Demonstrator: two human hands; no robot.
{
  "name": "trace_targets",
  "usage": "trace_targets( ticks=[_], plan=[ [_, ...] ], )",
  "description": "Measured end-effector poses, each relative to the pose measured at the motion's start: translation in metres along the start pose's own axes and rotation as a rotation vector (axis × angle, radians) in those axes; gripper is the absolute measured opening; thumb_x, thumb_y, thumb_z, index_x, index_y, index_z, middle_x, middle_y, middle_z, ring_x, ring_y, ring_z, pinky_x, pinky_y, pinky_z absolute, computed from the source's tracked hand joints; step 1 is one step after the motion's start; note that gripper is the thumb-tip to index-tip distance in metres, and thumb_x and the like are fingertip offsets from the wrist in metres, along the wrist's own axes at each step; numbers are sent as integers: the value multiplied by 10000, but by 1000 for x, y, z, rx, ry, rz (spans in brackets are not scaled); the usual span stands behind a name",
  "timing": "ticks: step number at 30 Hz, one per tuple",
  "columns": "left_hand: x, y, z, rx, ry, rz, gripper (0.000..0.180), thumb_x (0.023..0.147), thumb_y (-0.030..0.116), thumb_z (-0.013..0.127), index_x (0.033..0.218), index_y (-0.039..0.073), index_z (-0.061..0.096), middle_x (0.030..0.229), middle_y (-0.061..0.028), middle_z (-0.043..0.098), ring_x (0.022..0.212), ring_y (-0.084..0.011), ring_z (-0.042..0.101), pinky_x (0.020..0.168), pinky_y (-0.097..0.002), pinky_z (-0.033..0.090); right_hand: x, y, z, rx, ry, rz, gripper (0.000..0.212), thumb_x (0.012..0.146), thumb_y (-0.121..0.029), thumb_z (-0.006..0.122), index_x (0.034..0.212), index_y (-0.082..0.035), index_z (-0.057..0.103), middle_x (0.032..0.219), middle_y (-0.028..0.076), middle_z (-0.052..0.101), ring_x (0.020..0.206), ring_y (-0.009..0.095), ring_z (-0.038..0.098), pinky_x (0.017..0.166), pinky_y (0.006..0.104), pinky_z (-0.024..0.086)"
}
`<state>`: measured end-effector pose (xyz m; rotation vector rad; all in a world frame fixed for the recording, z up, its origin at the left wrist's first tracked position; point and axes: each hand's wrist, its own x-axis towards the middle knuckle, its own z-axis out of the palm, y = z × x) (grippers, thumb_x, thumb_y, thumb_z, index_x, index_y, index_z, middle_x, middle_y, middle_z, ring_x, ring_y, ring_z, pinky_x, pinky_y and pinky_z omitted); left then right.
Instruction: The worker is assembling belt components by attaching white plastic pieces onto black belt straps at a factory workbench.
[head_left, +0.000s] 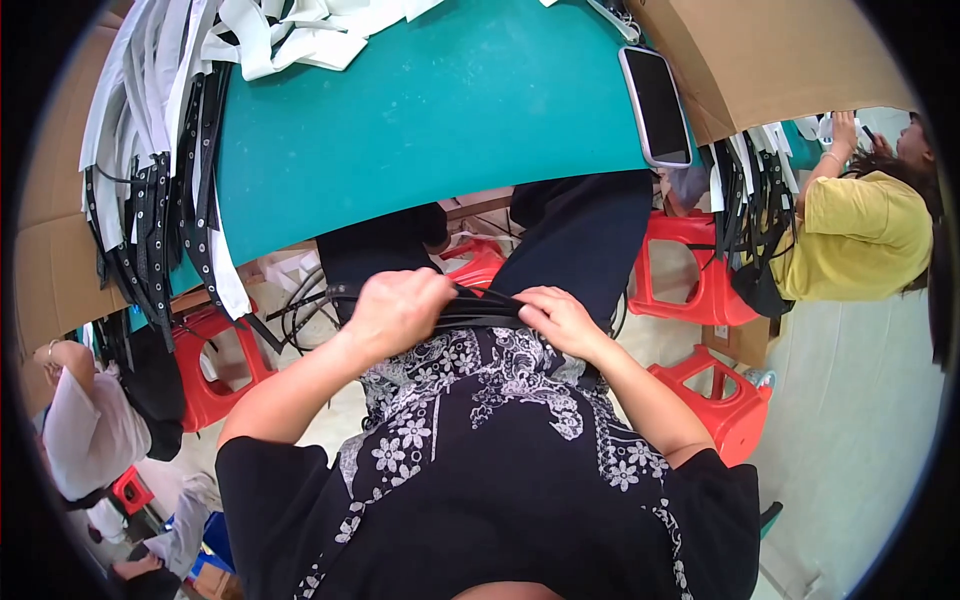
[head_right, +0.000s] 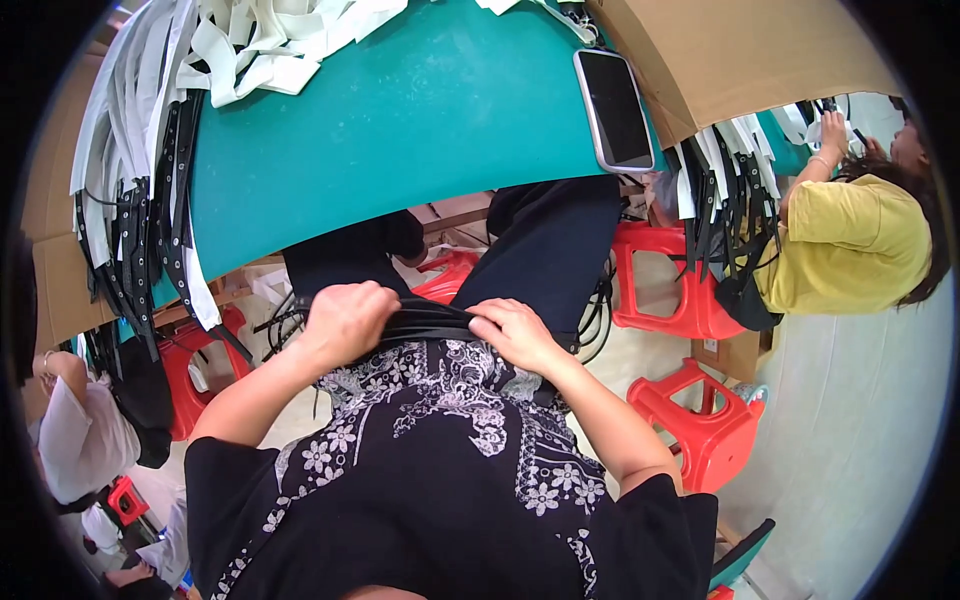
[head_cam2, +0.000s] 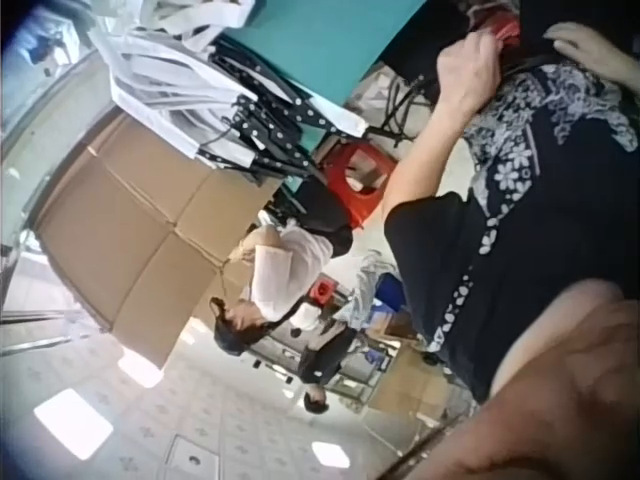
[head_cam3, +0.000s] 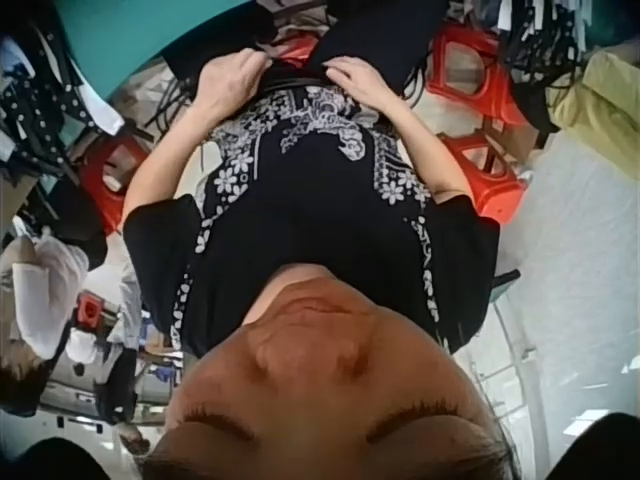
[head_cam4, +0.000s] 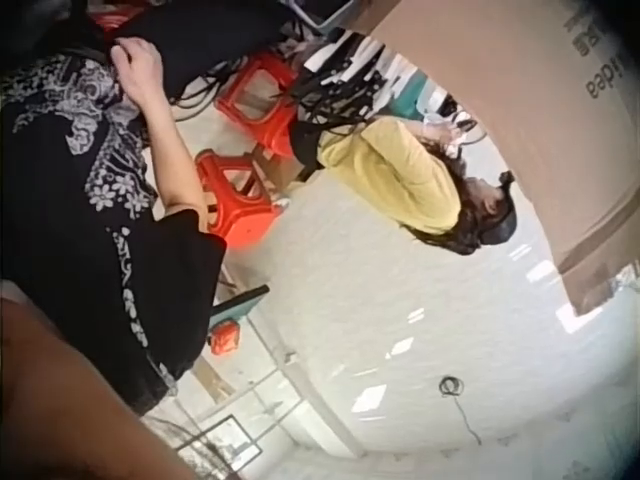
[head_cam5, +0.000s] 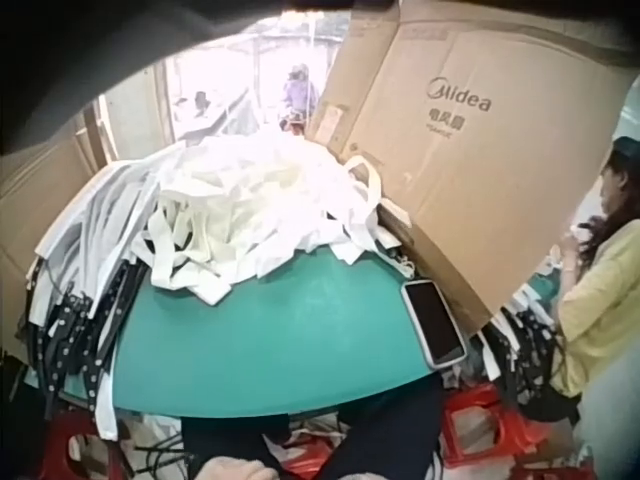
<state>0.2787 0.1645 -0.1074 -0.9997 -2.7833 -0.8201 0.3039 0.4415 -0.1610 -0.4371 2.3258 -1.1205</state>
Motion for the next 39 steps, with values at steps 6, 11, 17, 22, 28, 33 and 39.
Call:
trace_targets(
  ticks=[6, 11, 17, 22, 28, 33, 39],
  plan=[
    [86, 66, 11, -4, -56, 745, 274, 798, 343, 617, 647, 144, 503, 604, 11, 487, 535, -136, 561, 464, -302, 425, 33, 0, -44, 1113, -340, 401, 916, 894, -695, 117, 1179, 48, 570, 1171, 171, 604, 1154, 251, 531, 1028, 385, 358],
    [118, 109, 43, -263, -108, 854, 157, 710, 216, 583, 595, 114, 549, 577, -19, 550, 521, -189, 614, 443, -340, 458, 61, -54, -97, 1430, -417, 191, 539, 988, -420, 365, 1284, 21, 455, 1024, 156, 648, 937, 264, 640, 864, 367, 500],
    [129, 108, 56, -807, -249, 887, 143, 730, 211, 621, 771, 87, 563, 804, -67, 536, 783, -229, 596, 646, -359, 488, 42, -52, -134, 1277, -26, 427, 207, 995, -304, 436, 1083, -133, 512, 693, -38, 437, 508, 60, 302, 492, 228, 328],
    [236, 14, 1, -396, 375, 294, 55, 798, 116, 635, 779, 69, 614, 770, -112, 616, 723, -294, 601, 660, -387, 482, 10, -21, -146, 1208, -88, 316, 165, 956, -232, 520, 992, -71, 522, 716, 22, 564, 543, 71, 497, 507, 198, 408],
    [367, -92, -3, 184, 441, 182, 231, 794, 136, 645, 1019, 87, 627, 991, -97, 604, 1054, -259, 532, 884, -376, 442, 7, -56, -132, 1422, -169, -17, 217, 962, -224, 474, 1055, -30, 455, 619, 66, 501, 465, 104, 433, 454, 234, 371],
    [393, -104, 17, 338, 211, 498, 138, 796, 193, 650, 903, 106, 653, 1067, -47, 597, 1144, -249, 488, 934, -364, 423, -1, -82, -151, 1177, 203, -208, 251, 975, -242, 457, 1126, -43, 429, 598, 83, 500, 427, 140, 448, 454, 260, 416],
    [277, -26, 31, -851, -96, -123, 175, 934, 164, 547, 841, 25, 600, 634, 11, 535, 579, -77, 490, 525, -268, 401, -7, -80, -190, 1061, 665, -84, 285, 869, -46, 548, 1132, -59, 437, 834, 50, 485, 590, 92, 471, 487, 224, 454]
  ],
)
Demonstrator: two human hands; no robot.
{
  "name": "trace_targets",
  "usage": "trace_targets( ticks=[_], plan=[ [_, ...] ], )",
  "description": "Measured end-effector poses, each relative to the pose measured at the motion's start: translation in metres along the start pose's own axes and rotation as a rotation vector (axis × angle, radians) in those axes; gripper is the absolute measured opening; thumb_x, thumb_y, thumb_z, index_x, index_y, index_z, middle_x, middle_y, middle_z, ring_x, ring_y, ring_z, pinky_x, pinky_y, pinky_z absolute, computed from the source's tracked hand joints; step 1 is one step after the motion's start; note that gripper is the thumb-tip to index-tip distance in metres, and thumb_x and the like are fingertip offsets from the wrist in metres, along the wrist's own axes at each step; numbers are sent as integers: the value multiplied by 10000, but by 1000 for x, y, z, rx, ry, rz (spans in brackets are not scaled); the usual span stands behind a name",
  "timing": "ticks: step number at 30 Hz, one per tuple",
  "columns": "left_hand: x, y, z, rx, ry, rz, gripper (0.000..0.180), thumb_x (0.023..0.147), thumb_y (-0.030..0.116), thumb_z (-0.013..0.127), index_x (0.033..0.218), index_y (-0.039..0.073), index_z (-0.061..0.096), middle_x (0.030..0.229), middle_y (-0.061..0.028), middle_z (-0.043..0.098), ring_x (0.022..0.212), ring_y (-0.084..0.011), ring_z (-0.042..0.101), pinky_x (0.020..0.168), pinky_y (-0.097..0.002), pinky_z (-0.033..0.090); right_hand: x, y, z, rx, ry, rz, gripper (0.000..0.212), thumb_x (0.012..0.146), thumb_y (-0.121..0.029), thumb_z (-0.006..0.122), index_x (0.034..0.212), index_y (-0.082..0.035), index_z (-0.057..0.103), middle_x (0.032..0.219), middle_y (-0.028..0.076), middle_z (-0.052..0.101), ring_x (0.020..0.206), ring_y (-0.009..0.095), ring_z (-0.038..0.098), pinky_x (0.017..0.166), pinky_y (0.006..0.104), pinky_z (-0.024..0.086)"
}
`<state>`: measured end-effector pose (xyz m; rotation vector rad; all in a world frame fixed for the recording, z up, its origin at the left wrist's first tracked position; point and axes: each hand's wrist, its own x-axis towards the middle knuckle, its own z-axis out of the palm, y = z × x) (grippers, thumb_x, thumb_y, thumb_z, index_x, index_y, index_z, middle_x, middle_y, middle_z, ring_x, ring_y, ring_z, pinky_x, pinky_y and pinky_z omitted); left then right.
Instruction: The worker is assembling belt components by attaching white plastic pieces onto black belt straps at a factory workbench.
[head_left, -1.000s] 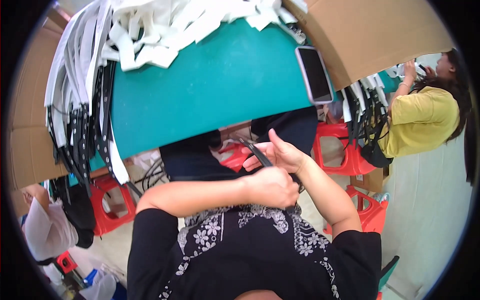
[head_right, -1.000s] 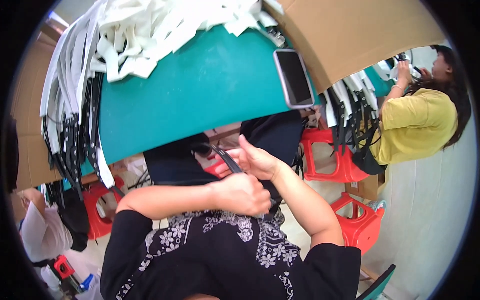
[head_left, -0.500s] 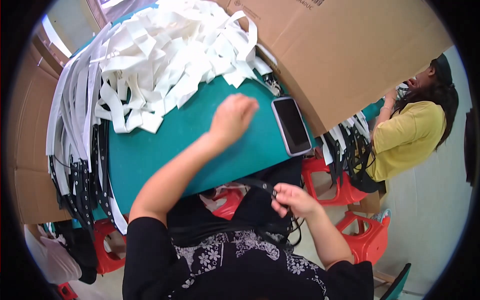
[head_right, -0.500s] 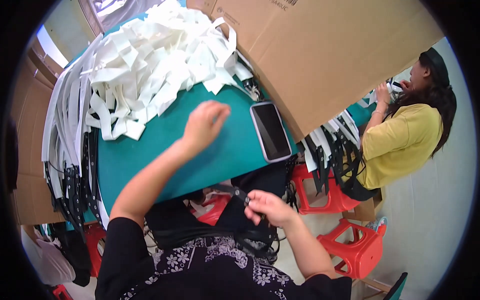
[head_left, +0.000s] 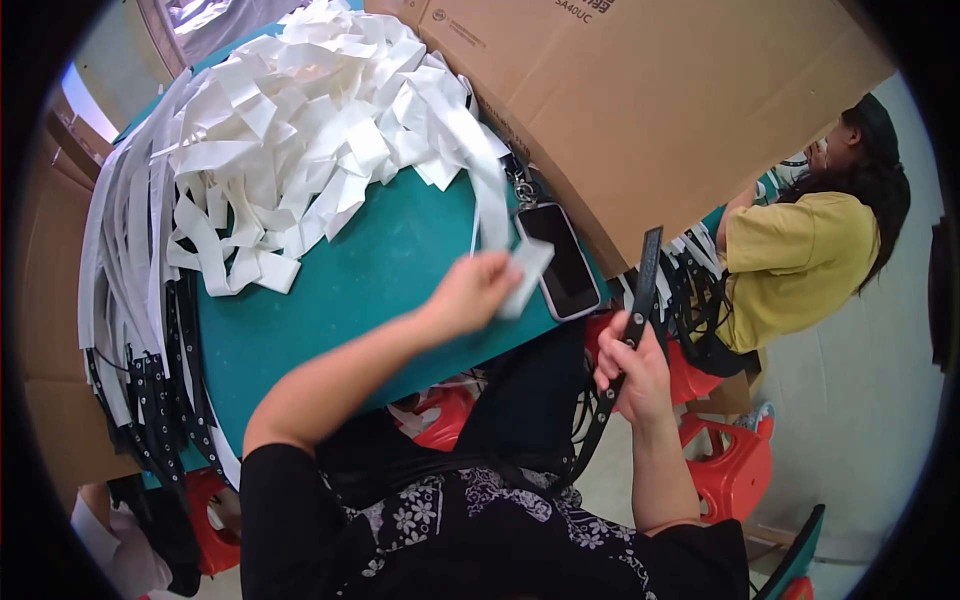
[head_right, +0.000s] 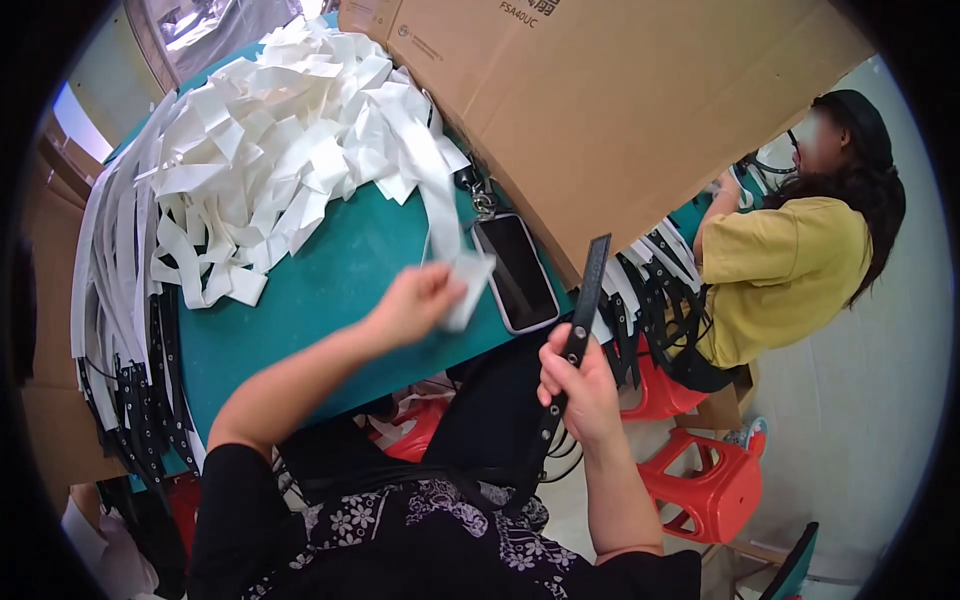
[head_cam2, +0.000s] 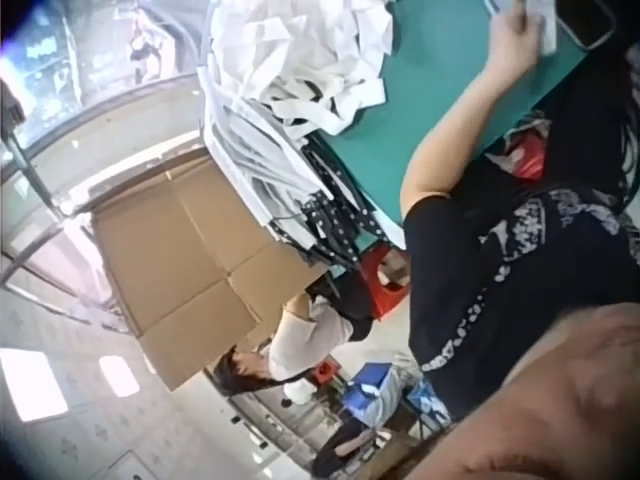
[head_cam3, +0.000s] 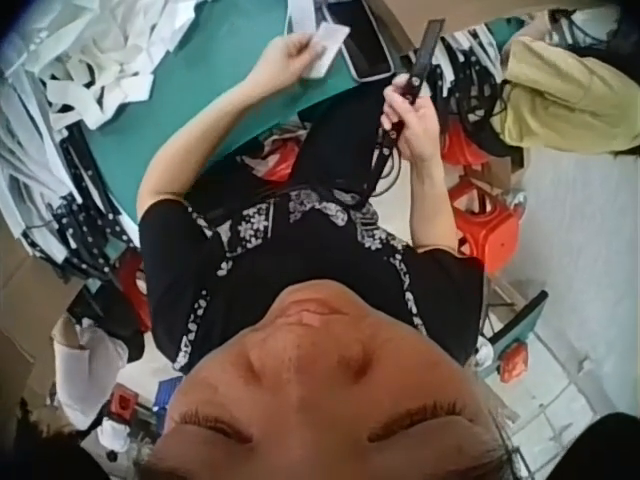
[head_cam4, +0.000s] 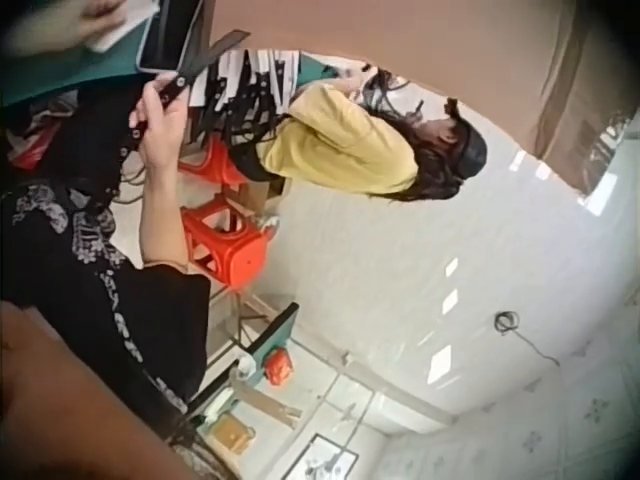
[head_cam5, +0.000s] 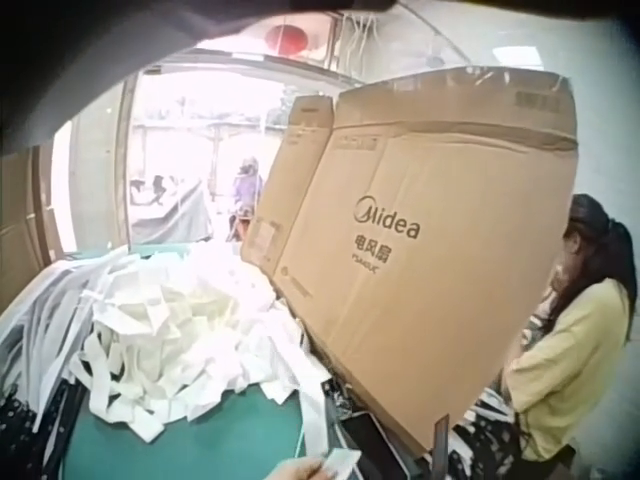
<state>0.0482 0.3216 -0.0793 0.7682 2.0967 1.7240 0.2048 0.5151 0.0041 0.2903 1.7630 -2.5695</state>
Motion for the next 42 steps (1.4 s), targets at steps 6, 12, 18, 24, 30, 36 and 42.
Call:
trace_targets(
  ticks=[6, 12, 18, 24, 30, 36, 42],
  plan=[
    [-115, 61, 41, 9, 35, -23, 177, 937, 166, 562, 881, 3, 598, 621, 3, 549, 564, -40, 489, 483, -248, 404, -5, 32, 47, -469, -22, 102, 265, 808, -121, 723, 1023, -12, 611, 657, -51, 534, 522, 25, 449, 441, 177, 323],
    [-180, 26, 57, 4, -250, -141, 247, 835, 295, 683, 975, 93, 664, 733, -109, 649, 659, -218, 655, 615, -324, 503, -11, 17, 24, -486, 328, -165, 116, 835, -121, 697, 810, -58, 603, 668, -27, 581, 508, 28, 480, 433, 189, 357],
    [-180, -155, 51, 567, -74, -2, 183, 842, 229, 580, 991, 155, 656, 822, -105, 652, 728, -277, 640, 638, -386, 504, -23, -50, 11, -453, 411, -537, 118, 867, -142, 673, 888, -52, 600, 715, -26, 566, 513, 25, 431, 440, 189, 311],
    [-143, -244, 28, 736, -67, 73, 201, 864, 225, 591, 1016, 106, 648, 968, -91, 659, 842, -243, 633, 727, -393, 497, -13, -50, -3, -393, 625, -551, 129, 877, -133, 664, 848, -61, 561, 695, -36, 535, 498, 24, 365, 431, 203, 271],
    [-171, -195, -2, 872, 67, -51, 292, 826, 236, 640, 1065, 69, 629, 1024, -126, 646, 908, -277, 621, 797, -407, 483, -21, -33, -13, -466, 530, -331, 137, 863, -115, 668, 840, -88, 536, 645, -47, 510, 486, 33, 408, 431, 196, 310],
    [-156, -76, 24, 327, -290, -259, 523, 762, 238, 707, 1227, 48, 561, 1248, -154, 546, 1146, -296, 531, 963, -384, 421, -24, 37, 22, -576, 75, 203, 119, 828, -131, 689, 824, -33, 623, 623, 22, 624, 468, 38, 504, 417, 180, 354],
    [-169, 26, 37, -272, 70, -62, 333, 792, 86, 712, 1116, 45, 649, 979, -55, 619, 913, -132, 554, 796, -263, 454, -26, 53, 53, -661, -206, 284, 181, 791, -132, 720, 865, 12, 641, 695, 31, 652, 583, 69, 591, 527, 221, 466]
  ],
)
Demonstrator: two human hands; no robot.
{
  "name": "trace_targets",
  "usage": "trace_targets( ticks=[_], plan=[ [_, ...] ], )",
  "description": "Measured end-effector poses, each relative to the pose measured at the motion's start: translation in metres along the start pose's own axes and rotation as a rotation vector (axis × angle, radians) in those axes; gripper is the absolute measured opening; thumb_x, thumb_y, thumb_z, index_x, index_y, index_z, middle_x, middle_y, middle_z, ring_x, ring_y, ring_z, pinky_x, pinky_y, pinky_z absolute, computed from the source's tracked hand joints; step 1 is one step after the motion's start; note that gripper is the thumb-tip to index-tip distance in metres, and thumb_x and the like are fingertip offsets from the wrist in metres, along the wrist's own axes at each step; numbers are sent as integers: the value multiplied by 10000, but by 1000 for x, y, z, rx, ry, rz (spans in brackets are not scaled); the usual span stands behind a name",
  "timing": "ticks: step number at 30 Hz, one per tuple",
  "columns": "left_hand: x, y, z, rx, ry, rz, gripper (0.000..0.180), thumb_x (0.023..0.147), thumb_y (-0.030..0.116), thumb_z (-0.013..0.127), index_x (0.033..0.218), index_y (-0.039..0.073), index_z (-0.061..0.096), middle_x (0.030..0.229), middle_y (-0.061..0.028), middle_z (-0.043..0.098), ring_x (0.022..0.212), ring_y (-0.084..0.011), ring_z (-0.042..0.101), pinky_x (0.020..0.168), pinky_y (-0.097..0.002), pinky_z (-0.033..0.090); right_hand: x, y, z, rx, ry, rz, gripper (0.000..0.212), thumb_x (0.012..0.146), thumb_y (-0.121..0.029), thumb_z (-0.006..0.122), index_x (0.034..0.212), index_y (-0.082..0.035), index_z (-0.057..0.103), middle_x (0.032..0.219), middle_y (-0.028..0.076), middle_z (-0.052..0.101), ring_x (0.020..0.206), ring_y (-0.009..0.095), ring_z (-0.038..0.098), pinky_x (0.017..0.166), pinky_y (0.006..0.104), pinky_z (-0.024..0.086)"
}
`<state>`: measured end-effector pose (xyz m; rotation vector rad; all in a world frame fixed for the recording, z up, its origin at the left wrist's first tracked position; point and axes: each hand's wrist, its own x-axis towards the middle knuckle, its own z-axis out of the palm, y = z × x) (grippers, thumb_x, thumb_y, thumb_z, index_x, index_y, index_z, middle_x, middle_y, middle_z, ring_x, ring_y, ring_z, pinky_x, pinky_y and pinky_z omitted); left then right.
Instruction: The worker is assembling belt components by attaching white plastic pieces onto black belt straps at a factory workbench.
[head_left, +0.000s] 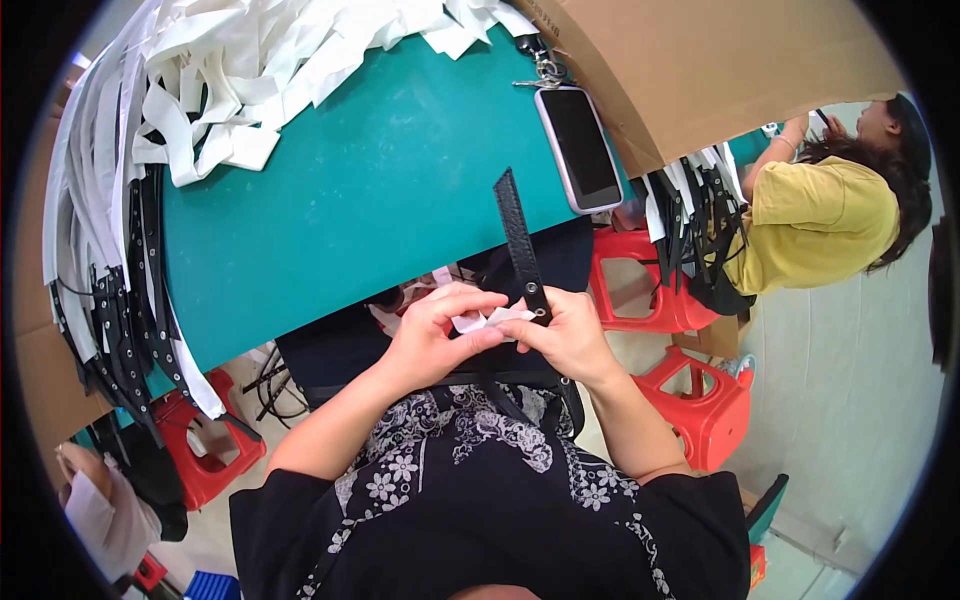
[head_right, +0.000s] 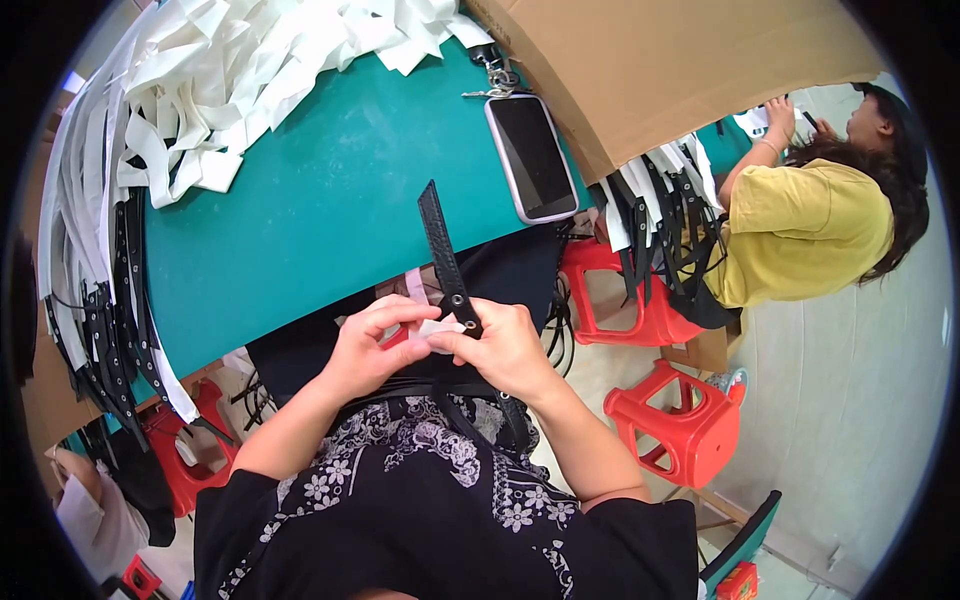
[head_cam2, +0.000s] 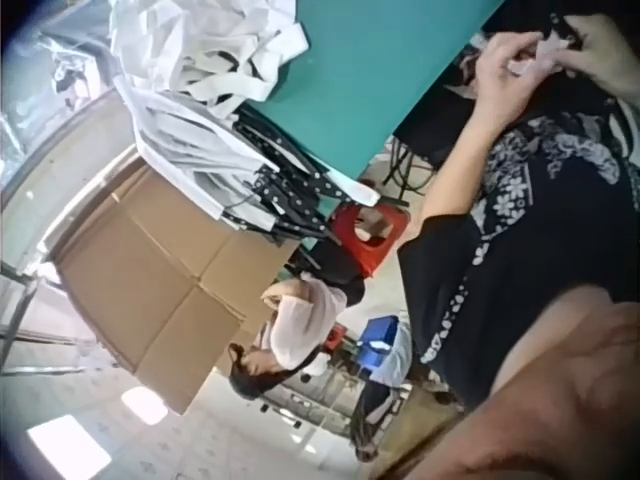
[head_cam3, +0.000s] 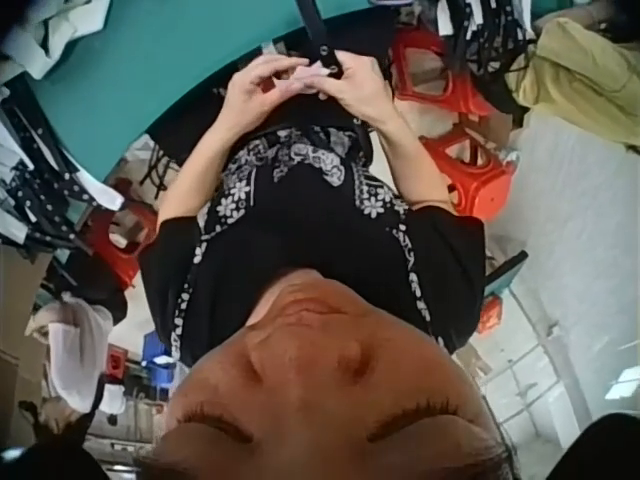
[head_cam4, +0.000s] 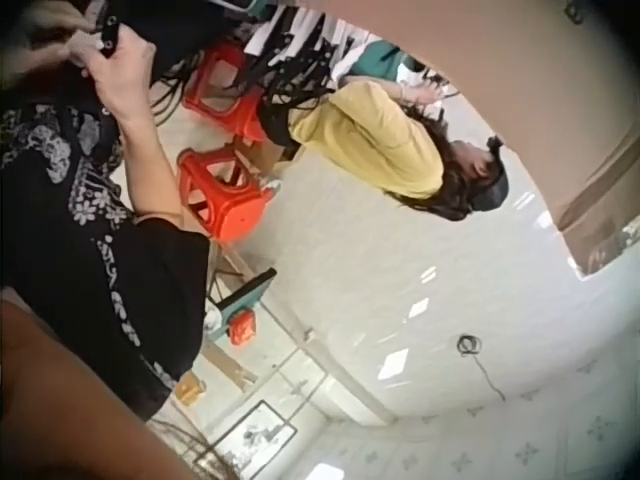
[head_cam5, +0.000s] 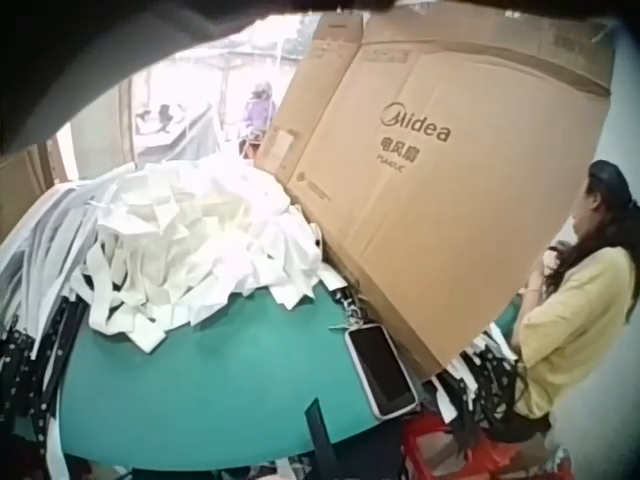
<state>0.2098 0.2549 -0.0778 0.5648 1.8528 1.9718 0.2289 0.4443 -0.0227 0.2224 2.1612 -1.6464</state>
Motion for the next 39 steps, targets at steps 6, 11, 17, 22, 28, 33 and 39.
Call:
trace_targets(
  ticks=[6, 11, 17, 22, 28, 33, 39],
  plan=[
    [-10, 2, -11, -217, 67, -159, 148, 807, -6, 680, 946, 26, 719, 840, -39, 633, 690, -80, 563, 598, -209, 458, 7, -4, 4, -203, -118, -150, 227, 795, -112, 723, 978, -26, 619, 681, 7, 620, 519, 44, 538, 449, 193, 409],
    [-19, 2, -23, -26, 114, -101, 106, 732, -13, 747, 829, 27, 733, 720, -29, 626, 651, -84, 563, 565, -212, 443, 7, -17, -26, 193, -215, -44, 315, 1004, -180, 385, 1281, -33, 422, 741, 64, 606, 454, 38, 450, 441, 155, 360],
    [-26, 4, -24, 110, 104, -4, 129, 663, 9, 801, 762, 32, 721, 671, -28, 622, 609, -92, 559, 542, -225, 432, -1, -39, -36, -200, -264, 54, 179, 916, -139, 549, 1023, -22, 632, 777, 27, 608, 658, 59, 543, 584, 235, 451],
    [-27, 8, -21, 175, 138, 2, 112, 655, 18, 810, 712, 41, 717, 654, -19, 608, 602, -87, 561, 529, -232, 429, 5, -40, 1, -345, -275, -99, 313, 755, -160, 773, 998, -20, 634, 852, 4, 605, 711, 29, 520, 590, 214, 424],
    [-33, -5, -14, -305, 237, -193, 229, 733, 76, 781, 931, 30, 677, 737, 0, 611, 629, -47, 532, 528, -213, 424, 7, -12, 21, -144, -206, 17, 159, 779, -122, 745, 836, 1, 663, 656, -19, 597, 591, 31, 500, 528, 216, 402],
    [-32, 1, -26, -233, -175, -210, 272, 884, 258, 656, 1040, 35, 643, 773, 21, 597, 709, -34, 510, 605, -215, 417, 11, -12, 17, -340, -173, -474, 136, 797, -112, 697, 862, -1, 652, 661, 85, 600, 523, 180, 557, 483, 297, 410],
    [-29, 3, -20, -215, -259, -299, 210, 919, 216, 609, 959, 27, 693, 671, 43, 580, 635, -15, 479, 559, -205, 400, 14, -9, 14, -199, -269, -452, 153, 781, -76, 701, 907, -6, 648, 710, 88, 624, 583, 184, 607, 533, 290, 462]
  ],
)
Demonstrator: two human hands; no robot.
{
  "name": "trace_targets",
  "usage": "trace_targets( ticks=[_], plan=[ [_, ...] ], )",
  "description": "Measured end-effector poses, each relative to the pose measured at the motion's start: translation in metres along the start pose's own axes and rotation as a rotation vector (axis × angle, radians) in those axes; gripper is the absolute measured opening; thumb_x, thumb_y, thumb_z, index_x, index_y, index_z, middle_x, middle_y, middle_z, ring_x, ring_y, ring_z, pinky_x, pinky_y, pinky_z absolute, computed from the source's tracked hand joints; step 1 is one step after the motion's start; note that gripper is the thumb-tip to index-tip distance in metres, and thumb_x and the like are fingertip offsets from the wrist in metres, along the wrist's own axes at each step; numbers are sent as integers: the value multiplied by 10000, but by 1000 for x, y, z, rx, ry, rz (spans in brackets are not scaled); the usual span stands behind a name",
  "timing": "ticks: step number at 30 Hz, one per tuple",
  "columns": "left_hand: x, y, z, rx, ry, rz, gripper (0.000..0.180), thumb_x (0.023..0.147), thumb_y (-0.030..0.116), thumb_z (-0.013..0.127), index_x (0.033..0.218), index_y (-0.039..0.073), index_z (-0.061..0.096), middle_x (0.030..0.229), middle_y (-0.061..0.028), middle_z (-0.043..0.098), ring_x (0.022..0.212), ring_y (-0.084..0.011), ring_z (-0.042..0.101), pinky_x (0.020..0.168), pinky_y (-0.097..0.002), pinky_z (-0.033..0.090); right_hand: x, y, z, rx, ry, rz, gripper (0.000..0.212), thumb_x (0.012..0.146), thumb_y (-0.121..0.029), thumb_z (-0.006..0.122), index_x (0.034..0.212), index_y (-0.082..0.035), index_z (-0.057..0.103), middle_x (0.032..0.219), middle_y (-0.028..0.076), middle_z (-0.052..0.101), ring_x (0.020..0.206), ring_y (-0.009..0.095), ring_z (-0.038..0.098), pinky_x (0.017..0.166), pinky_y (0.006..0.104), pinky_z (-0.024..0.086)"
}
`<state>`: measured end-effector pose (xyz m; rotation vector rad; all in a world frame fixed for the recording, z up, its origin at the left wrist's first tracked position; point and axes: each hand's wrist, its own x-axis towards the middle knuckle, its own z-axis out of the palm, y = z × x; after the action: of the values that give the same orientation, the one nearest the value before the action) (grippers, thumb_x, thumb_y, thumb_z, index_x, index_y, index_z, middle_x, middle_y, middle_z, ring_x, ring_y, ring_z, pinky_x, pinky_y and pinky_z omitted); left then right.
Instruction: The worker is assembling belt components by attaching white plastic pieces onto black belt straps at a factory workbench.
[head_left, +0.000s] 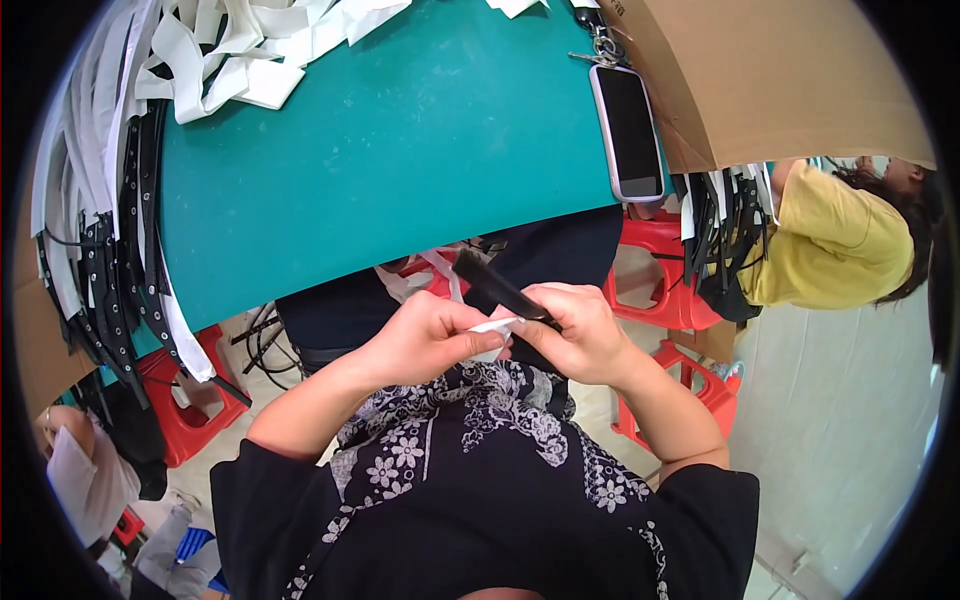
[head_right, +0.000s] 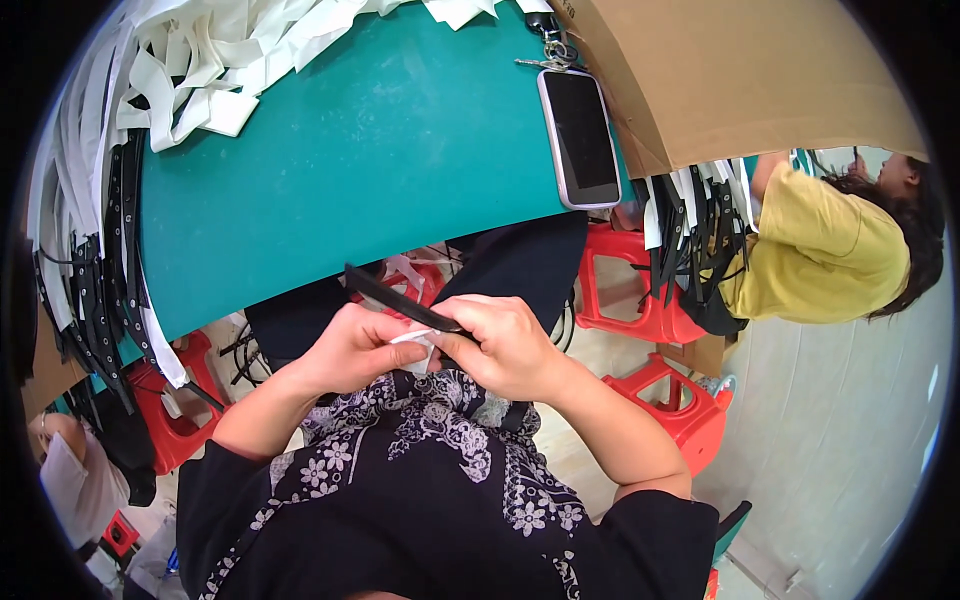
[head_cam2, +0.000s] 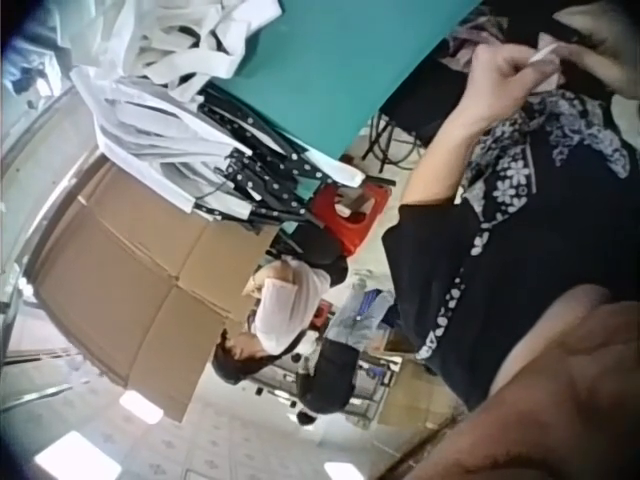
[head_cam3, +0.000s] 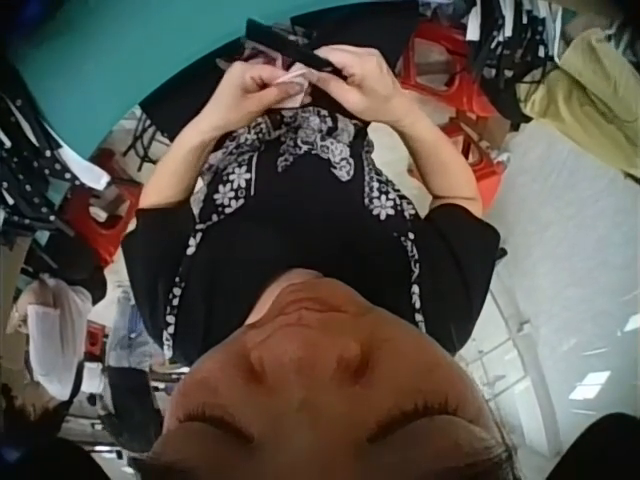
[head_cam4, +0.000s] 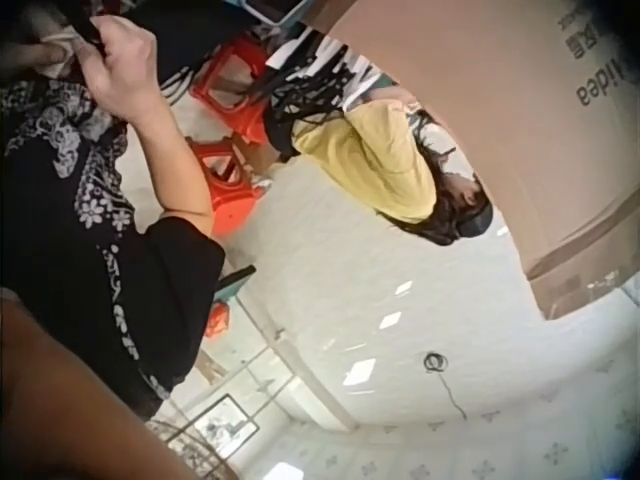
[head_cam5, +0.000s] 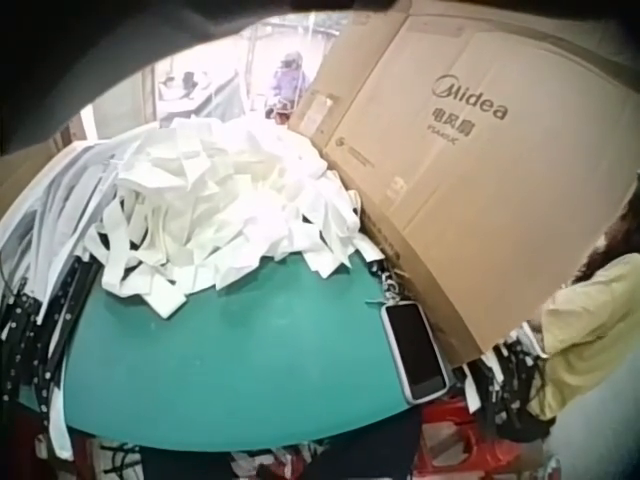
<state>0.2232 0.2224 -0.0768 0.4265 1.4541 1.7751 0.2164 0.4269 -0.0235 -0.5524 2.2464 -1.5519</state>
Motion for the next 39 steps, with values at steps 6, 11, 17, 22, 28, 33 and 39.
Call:
trace_targets(
  ticks=[6, 11, 17, 22, 28, 33, 39],
  plan=[
    [0, 4, 8, -63, 243, -27, 80, 807, 103, 728, 831, 27, 727, 640, 13, 641, 613, -8, 520, 532, -196, 420, 1, -2, 2, -2, -16, 133, 233, 801, -105, 696, 1012, -15, 657, 803, 88, 648, 700, 143, 632, 591, 274, 480],
    [1, -1, 1, 77, 249, -55, 97, 784, 85, 745, 851, 19, 723, 698, -7, 668, 675, -24, 569, 588, -204, 462, 3, 0, 5, 86, 3, 143, 230, 816, -105, 684, 1023, -8, 660, 847, 93, 662, 722, 146, 637, 629, 268, 490],
    [-4, -1, -3, 111, 193, -38, 130, 775, 69, 752, 892, 23, 718, 752, 3, 682, 697, -21, 577, 599, -198, 466, 5, -4, 8, 176, 27, 174, 189, 811, -108, 694, 971, -7, 683, 827, 80, 669, 722, 122, 630, 630, 257, 483],
    [-7, 10, -5, 88, 149, -60, 218, 747, 185, 790, 898, 44, 719, 705, -12, 674, 620, -27, 561, 566, -218, 454, 3, 0, 15, 301, 54, 320, 161, 778, -107, 735, 908, -18, 705, 780, 49, 656, 694, 78, 603, 592, 235, 457],
    [-6, 2, 10, 184, 362, 50, 312, 650, 218, 857, 766, 18, 648, 648, -19, 645, 579, -50, 570, 518, -233, 447, 7, -2, 25, 275, 128, 345, 123, 735, -31, 765, 817, 3, 680, 779, 34, 636, 690, 65, 576, 572, 216, 443],
    [-4, 0, 9, 388, 509, 313, 308, 639, 202, 855, 710, 32, 608, 624, -49, 633, 539, -97, 604, 469, -234, 440, 5, 4, 30, 270, 190, 422, 180, 767, -151, 759, 770, -9, 649, 686, 8, 581, 609, 40, 522, 510, 232, 403],
    [-4, -6, 3, 457, 519, 425, 183, 699, 107, 803, 706, 38, 633, 605, -48, 630, 499, -105, 590, 442, -234, 424, -1, 8, 18, 324, 67, 351, 249, 852, -210, 671, 960, -1, 590, 781, 7, 581, 643, 34, 491, 541, 214, 396]
  ],
)
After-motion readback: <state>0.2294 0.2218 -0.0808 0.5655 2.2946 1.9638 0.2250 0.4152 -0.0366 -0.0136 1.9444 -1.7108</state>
